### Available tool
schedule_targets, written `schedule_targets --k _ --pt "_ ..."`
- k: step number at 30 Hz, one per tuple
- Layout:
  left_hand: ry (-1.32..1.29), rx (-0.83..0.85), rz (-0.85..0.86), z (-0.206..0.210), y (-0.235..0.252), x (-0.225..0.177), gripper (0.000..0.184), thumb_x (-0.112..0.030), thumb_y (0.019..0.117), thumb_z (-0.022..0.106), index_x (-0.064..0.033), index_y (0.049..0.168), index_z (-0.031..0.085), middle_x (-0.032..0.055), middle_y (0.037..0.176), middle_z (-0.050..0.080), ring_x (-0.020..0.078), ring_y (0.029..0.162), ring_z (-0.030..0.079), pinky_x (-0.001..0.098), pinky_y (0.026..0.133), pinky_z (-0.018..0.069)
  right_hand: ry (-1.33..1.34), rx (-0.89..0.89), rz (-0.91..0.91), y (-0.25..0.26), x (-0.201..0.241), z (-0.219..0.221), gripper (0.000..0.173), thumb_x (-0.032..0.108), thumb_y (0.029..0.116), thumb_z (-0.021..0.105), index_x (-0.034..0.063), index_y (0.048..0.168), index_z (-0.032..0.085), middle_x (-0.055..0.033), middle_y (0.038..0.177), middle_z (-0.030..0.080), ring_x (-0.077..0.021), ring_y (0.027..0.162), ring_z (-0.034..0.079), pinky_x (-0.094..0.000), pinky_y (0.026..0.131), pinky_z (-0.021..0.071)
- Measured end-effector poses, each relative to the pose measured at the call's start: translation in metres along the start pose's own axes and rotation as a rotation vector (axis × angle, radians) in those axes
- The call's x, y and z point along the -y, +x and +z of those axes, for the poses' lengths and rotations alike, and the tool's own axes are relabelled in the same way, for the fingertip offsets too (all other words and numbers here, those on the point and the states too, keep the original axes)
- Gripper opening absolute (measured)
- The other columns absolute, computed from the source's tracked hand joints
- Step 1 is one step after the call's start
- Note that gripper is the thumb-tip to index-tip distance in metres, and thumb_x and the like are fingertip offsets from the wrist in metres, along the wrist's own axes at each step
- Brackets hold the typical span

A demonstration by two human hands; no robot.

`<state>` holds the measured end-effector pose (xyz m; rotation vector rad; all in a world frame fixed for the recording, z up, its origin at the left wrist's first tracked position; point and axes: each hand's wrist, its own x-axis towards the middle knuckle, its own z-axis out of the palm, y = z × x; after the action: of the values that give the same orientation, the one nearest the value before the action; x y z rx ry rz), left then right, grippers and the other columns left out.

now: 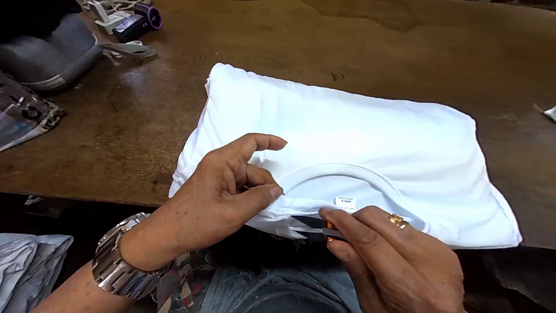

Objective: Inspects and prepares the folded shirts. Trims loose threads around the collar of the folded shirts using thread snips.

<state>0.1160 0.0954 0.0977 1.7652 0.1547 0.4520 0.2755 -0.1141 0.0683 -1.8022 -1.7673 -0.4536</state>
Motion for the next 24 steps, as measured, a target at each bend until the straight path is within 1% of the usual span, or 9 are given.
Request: schedule_targets --k 3,7,10,15,18,22,24 --pt "-0.006 -0.013 -0.022 0.000 0.000 0.001 0.050 0.003 0.0932 0.062 -0.0017 0.141 0.050 0.0040 0.081 0.073 0.0092 0.065 0.069 0.0172 0.057 0.0567 -0.012 -0.007 0.000 0.003 0.002 0.003 0.039 0.034 0.1095 0.044 0.0048 0.113 0.070 -0.0069 0.080 0.059 -0.0166 0.069 0.054 -0.0295 0.057 0.0401" --pt "0.004 -0.023 -0.034 0.001 -0.001 0.001 0.049 0.002 0.0933 0.062 -0.0028 0.141 0.050 0.0026 0.079 0.073 0.0077 0.063 0.067 0.0158 0.053 0.0540 -0.024 0.012 0.007 0.006 0.004 0.002 0.039 0.034 0.1096 0.044 0.0046 0.111 0.071 -0.0070 0.079 0.060 -0.0166 0.069 0.055 -0.0294 0.057 0.0400" --pt "0.003 -0.038 -0.042 0.002 -0.002 0.002 0.049 0.002 0.0931 0.062 -0.0032 0.140 0.051 0.0023 0.079 0.073 0.0073 0.062 0.067 0.0159 0.053 0.0544 -0.042 0.021 0.014 0.007 0.007 0.002 0.040 0.034 0.1097 0.044 0.0041 0.109 0.071 -0.0073 0.079 0.060 -0.0172 0.069 0.055 -0.0300 0.057 0.0401" --pt "0.000 -0.049 -0.056 0.002 -0.003 0.003 0.048 0.000 0.0934 0.062 -0.0020 0.140 0.050 0.0027 0.081 0.074 0.0075 0.062 0.067 0.0158 0.052 0.0538 -0.077 0.047 0.044 0.006 0.008 -0.003 0.040 0.035 0.1096 0.044 0.0043 0.109 0.071 -0.0077 0.079 0.061 -0.0179 0.069 0.055 -0.0306 0.057 0.0396" --pt "-0.002 -0.057 -0.077 0.003 -0.002 0.003 0.048 0.000 0.0933 0.063 -0.0044 0.139 0.051 0.0014 0.080 0.073 0.0060 0.057 0.064 0.0144 0.044 0.0483 -0.069 0.020 0.036 0.007 0.008 0.000 0.040 0.034 0.1093 0.045 0.0041 0.107 0.072 -0.0077 0.079 0.061 -0.0177 0.069 0.055 -0.0303 0.057 0.0399" --pt "0.012 -0.058 -0.082 0.004 -0.002 0.004 0.048 0.000 0.0929 0.063 -0.0044 0.139 0.051 0.0012 0.079 0.073 0.0058 0.057 0.064 0.0146 0.045 0.0492 -0.051 0.015 0.022 0.010 0.011 0.005 0.038 0.033 0.1088 0.047 0.0042 0.107 0.072 -0.0068 0.079 0.060 -0.0171 0.068 0.054 -0.0295 0.056 0.0388" --pt "0.011 -0.058 -0.096 0.005 -0.002 0.004 0.047 0.000 0.0931 0.063 -0.0046 0.139 0.050 0.0009 0.078 0.073 0.0053 0.056 0.063 0.0141 0.044 0.0479 -0.048 0.009 0.011 0.010 0.012 0.008 0.037 0.032 0.1083 0.048 0.0039 0.107 0.072 -0.0070 0.078 0.060 -0.0173 0.067 0.054 -0.0297 0.055 0.0384"
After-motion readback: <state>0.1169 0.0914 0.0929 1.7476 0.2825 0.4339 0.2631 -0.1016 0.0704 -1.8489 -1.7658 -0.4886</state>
